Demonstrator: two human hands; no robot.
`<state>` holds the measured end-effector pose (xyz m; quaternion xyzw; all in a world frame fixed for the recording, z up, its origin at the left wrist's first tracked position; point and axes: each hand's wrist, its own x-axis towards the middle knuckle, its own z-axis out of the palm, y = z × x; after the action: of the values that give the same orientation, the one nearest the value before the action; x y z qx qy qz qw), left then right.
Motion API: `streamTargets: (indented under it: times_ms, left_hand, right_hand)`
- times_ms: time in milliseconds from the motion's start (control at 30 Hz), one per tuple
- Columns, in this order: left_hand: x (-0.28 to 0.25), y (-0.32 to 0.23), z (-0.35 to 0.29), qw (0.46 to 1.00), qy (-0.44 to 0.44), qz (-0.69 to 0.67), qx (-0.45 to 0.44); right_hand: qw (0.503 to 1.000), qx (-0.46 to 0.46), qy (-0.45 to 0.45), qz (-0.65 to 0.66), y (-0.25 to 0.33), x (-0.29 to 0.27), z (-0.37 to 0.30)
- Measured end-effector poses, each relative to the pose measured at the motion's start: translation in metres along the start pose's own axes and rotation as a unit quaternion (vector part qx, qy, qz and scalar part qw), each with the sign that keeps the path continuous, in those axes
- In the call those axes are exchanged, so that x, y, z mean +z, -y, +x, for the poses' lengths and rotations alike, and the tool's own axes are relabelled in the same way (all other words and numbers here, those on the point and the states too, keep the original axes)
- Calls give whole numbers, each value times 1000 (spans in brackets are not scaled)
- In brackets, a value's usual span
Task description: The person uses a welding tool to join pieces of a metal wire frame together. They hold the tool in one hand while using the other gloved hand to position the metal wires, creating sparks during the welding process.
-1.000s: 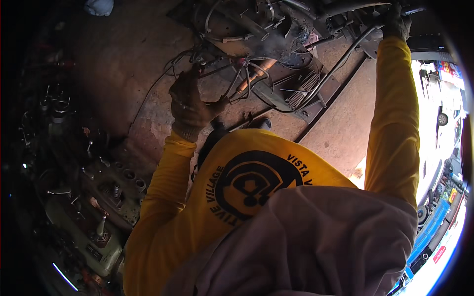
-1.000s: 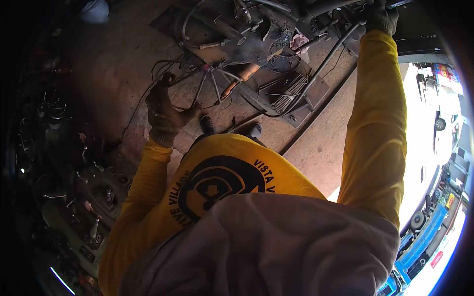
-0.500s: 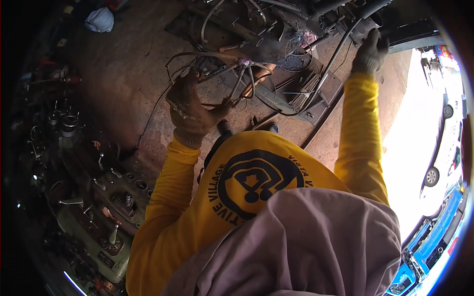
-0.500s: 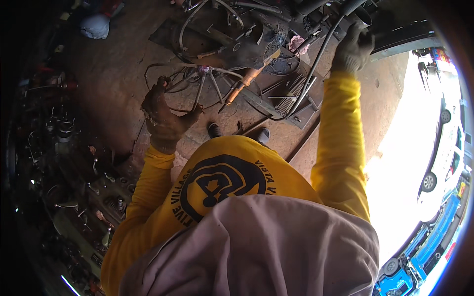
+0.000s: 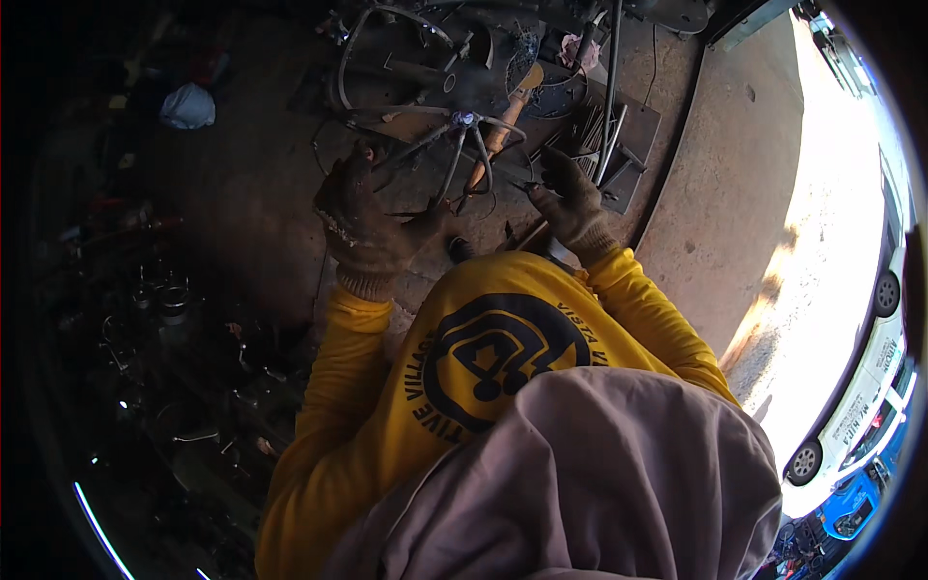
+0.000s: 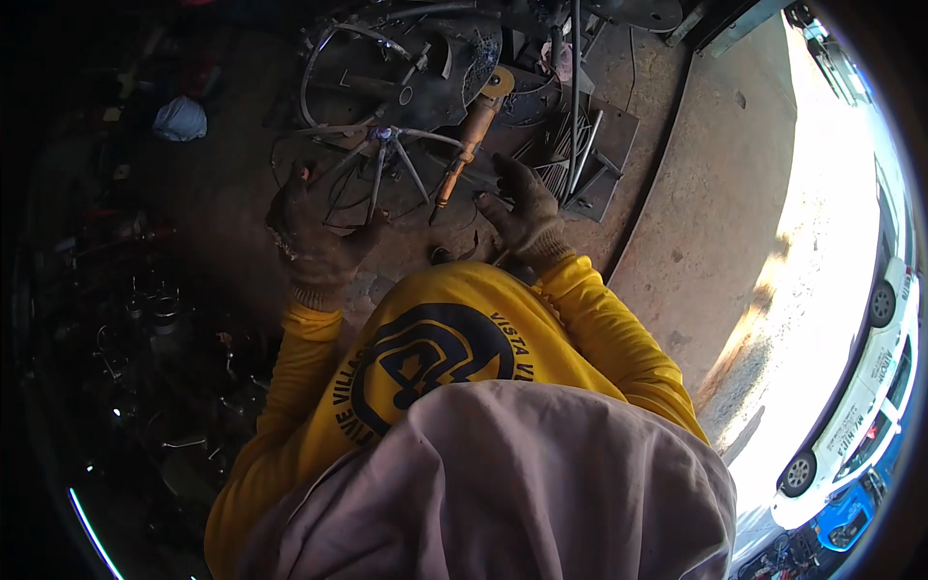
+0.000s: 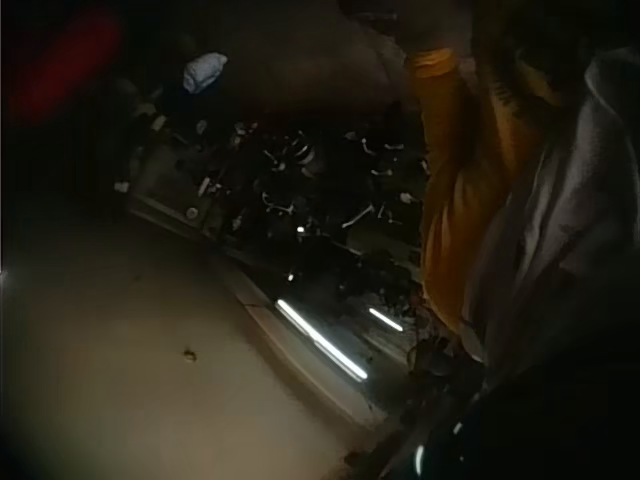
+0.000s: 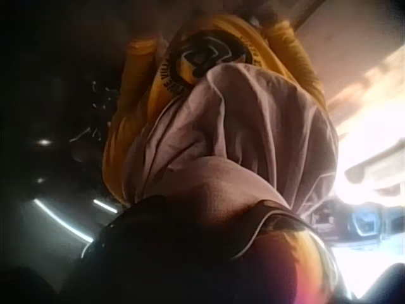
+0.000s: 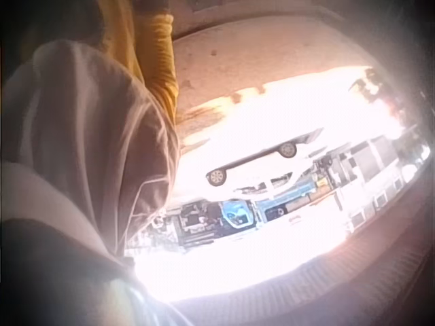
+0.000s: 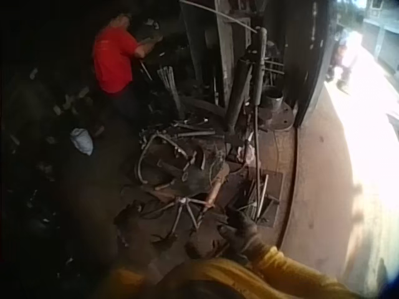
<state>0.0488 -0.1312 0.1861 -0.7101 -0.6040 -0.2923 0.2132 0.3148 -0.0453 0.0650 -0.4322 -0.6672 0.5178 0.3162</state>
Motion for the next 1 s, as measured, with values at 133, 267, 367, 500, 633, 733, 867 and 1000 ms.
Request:
streamTargets:
  times_ms: [133, 267, 367, 500, 633, 733, 867, 1000]
  left_hand:
    - [4, -14, 8, 1000, -10, 9, 18]
    - [6, -25, 4, 998, -17, 62, 20]
    - [5, -29, 2, 996, -1, 83, 18]
    - [5, -39, 2, 996, 21, 80, 16]
    - [9, -42, 1, 996, 11, 90, 20]
    - [9, -45, 5, 994, 3, 103, 25]
    - [10, -43, 8, 996, 7, 84, 27]
    - [6, -48, 9, 997, 30, 73, 2]
  right_hand:
    - [999, -49, 12, 16, 6, -5, 3]
    - [999, -19, 23, 23, -7, -6, -5]
    - [998, 18, 48, 39, -12, -10, -14]
    - [993, 60, 74, 71, -22, -12, -23]
    - [992, 69, 82, 68, -30, -14, -21]
    - [989, 84, 94, 71, -35, -17, -15]
    - [986, 98, 112, 75, -36, -21, -10]
    - [981, 128, 139, 47, -30, -26, -8]
